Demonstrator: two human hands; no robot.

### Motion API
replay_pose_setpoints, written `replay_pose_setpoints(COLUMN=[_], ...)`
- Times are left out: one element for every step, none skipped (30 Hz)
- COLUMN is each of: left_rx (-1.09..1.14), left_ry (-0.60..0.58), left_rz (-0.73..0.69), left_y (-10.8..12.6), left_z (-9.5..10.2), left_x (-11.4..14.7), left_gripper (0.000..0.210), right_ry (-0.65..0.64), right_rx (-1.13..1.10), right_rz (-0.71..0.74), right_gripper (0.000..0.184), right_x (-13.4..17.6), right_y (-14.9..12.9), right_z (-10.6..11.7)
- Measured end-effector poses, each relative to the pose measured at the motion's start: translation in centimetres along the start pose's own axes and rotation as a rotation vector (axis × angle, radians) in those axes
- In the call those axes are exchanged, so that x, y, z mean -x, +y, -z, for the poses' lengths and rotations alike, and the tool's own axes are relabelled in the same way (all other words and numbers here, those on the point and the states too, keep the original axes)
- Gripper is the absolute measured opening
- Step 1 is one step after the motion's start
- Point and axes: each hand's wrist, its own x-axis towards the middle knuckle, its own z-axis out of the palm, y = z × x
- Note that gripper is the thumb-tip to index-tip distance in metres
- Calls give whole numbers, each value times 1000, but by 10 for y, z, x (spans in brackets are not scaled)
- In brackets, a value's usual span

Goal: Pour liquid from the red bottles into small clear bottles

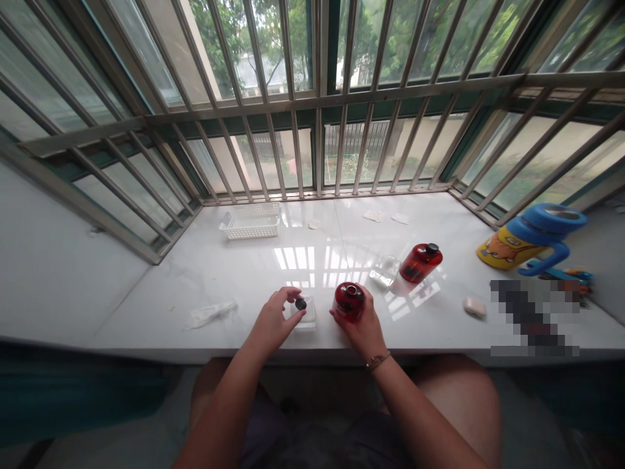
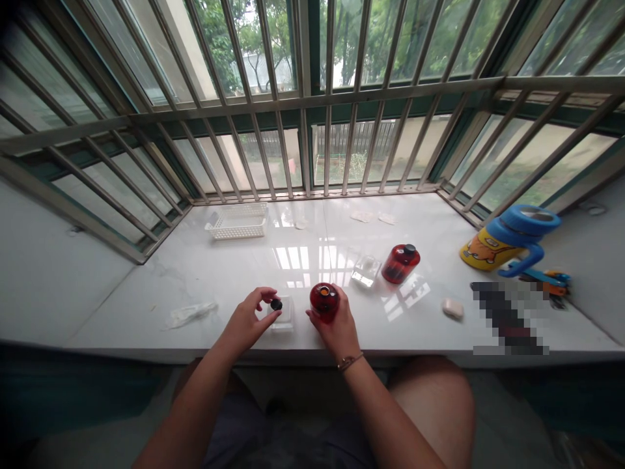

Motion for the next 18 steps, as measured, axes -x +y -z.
replay_pose_setpoints(left_rx=[19,36,48,57,63,69,74,78,80,78,73,68,65,68,77,94,115,140], left_ry=[-1,-2,-3,-3,-3,-5,-6,-8,-9,-7,-6,-4,-4,-5,-7,-10,-13,-16], left_rz=[3,5,4,-2,-12,-26,-41,-58,-75,-88,-95,-97,-93,-84,-72,-60,-50,-43], left_y=[0,0,0,0,0,0,-1,-1,-2,-2,-3,-4,-5,-6,-7,-8,-9,-11], left_z=[0,0,-1,-1,-2,-3,-4,-5,-6,-7,-8,-9,-10,-11,-13,-15,-18,-21], left_x=[1,2,3,4,5,6,6,7,8,8,9,10,11,11,11,11,10,8], left_gripper=[39,39,40,39,39,40,41,41,42,43,45,49,56,66,78,87,94,99], right_ry=[3,5,4,3,3,1,-1,-4,-5,2,16,39,72,115,168,223,269,288], right_rx=[-2,-4,-7,-9,-11,-11,-11,-10,-8,-4,4,16,34,55,79,104,124,132], right_rz=[-4,-11,-21,-34,-47,-61,-75,-86,-89,-78,-56,-24,14,54,99,148,205,269], right_gripper=[93,94,95,96,97,99,100,102,105,109,113,117,119,118,113,106,96,85], right_x=[0,0,0,0,-1,-1,-2,-2,-2,-2,-2,-1,1,3,7,12,17,22], right_y=[0,-1,-1,-1,-1,0,1,2,4,4,4,3,0,-4,-10,-17,-26,-35], right_z=[0,0,0,-1,-1,-2,-3,-4,-4,-4,-2,0,3,8,13,18,23,26])
